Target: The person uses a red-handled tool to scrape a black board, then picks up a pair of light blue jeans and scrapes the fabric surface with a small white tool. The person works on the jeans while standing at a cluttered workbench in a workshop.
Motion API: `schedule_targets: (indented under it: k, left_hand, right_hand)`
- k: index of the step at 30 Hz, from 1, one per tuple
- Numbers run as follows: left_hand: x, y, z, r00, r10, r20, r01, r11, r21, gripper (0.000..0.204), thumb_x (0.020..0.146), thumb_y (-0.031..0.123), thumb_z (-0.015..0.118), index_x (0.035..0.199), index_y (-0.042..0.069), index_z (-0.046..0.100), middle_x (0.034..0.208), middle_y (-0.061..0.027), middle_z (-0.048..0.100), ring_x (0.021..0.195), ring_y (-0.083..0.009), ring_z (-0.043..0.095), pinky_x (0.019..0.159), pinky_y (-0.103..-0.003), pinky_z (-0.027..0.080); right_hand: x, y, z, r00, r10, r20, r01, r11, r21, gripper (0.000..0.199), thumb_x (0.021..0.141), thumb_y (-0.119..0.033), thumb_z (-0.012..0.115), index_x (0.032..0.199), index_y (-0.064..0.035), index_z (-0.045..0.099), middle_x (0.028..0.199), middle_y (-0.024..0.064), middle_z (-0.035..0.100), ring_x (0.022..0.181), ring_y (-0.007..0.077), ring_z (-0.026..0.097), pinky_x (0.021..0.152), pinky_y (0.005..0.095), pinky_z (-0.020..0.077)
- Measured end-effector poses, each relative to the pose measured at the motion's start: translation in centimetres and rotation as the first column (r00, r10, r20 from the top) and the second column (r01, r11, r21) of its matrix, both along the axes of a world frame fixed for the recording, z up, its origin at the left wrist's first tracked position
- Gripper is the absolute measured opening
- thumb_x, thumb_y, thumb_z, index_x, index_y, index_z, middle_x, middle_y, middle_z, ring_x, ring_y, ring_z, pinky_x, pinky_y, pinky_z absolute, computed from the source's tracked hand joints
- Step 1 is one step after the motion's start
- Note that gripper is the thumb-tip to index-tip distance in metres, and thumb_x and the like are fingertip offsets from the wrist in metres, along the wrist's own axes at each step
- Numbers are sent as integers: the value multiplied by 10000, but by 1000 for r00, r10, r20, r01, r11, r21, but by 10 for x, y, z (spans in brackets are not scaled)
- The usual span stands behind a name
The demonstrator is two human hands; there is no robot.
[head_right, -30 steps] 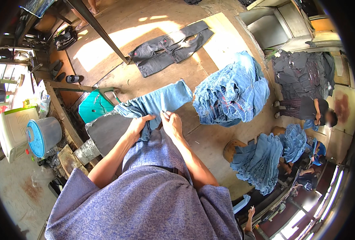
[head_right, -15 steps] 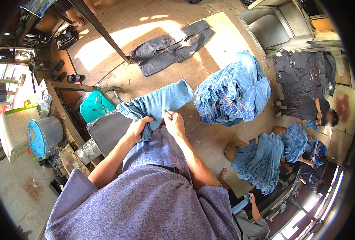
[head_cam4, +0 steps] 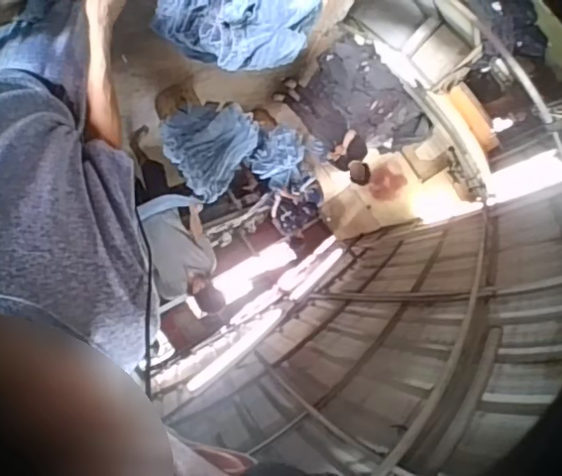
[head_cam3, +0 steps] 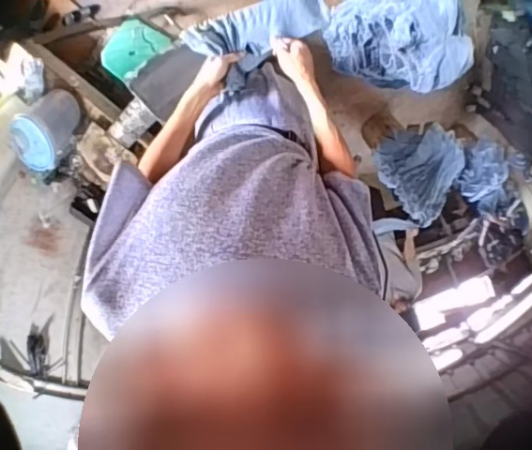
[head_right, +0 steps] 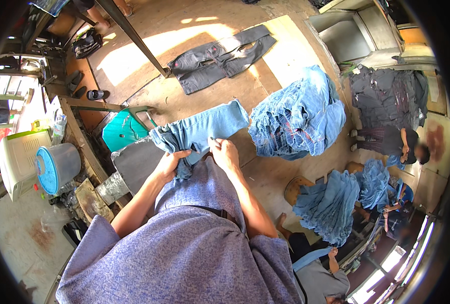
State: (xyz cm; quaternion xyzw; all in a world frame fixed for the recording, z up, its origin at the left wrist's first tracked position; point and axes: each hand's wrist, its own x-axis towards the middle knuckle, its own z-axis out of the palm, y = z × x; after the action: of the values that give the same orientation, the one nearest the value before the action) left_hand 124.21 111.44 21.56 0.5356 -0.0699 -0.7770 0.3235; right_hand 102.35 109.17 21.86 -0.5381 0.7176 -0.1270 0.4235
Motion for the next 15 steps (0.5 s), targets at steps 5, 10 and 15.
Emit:
schedule_targets:
  k: [5,10,15]
  left_hand:
    - [-2,10,1,992,97,84,-93,994,-49,413,949,64,788,1333,-4,653,1246,-94,730,1106,-225,703,966,-382,577]
    - [1,10,-1,995,43,87,-33,992,-123,444,950,89,798,1357,-1,645,1288,-92,711,1174,-227,666,1020,-376,546]
    - [3,12,-5,996,3,91,7,993,-114,489,951,106,799,1393,-5,621,1299,-98,707,1178,-228,667,1021,-389,557]
  right_hand:
    - [1,-17,20,936,147,319,-138,989,-49,348,980,-338,708,898,-1,677,691,79,552,683,138,530,671,365,460]
    - [9,-32,20,881,182,436,-286,940,185,272,957,-273,735,931,-4,760,761,42,644,731,122,544,707,333,467]
    - [1,-37,9,917,110,384,-253,904,344,327,926,-327,779,1063,-35,834,862,44,751,737,117,594,706,295,485]
